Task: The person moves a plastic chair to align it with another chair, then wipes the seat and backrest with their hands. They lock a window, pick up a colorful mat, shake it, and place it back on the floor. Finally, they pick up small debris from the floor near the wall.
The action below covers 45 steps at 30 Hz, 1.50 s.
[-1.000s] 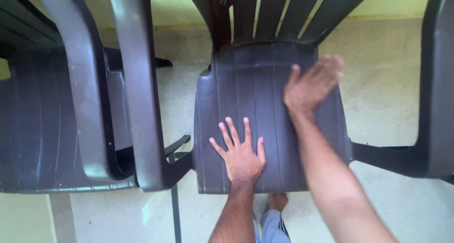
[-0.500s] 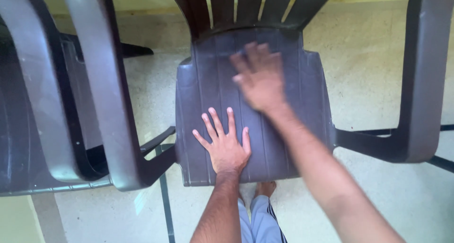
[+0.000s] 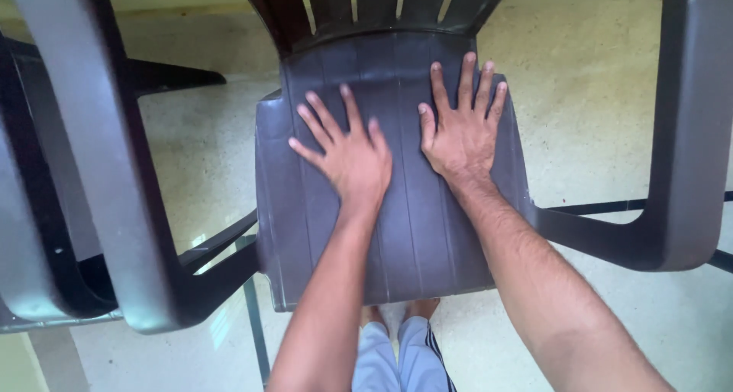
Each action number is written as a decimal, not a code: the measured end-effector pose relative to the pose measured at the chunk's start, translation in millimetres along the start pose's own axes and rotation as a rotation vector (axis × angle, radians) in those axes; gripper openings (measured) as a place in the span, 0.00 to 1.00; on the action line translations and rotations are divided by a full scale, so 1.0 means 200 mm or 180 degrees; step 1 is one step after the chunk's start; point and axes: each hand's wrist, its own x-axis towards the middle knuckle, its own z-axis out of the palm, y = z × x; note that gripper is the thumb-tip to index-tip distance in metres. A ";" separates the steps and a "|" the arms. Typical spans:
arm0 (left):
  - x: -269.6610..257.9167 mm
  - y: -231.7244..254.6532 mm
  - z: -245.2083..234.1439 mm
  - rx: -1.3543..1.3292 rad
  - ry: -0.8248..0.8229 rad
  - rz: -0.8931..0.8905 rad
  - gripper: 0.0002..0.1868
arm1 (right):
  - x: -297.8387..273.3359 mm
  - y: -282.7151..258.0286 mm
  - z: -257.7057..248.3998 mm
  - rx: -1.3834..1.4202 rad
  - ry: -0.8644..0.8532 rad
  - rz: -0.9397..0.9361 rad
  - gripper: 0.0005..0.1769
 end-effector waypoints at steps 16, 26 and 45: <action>0.28 -0.06 -0.01 0.0677 0.0168 -0.0778 0.38 | 0.01 -0.01 0.00 -0.0200 -0.0050 -0.0007 0.34; 0.26 0.58 0.19 -0.1012 -0.0586 0.0881 0.52 | 0.07 -0.01 -0.02 -0.1878 -0.0585 0.0036 0.54; 0.03 0.13 0.03 -0.0164 -0.0419 0.1274 0.39 | 0.02 0.01 0.04 -0.0305 0.0025 0.0043 0.41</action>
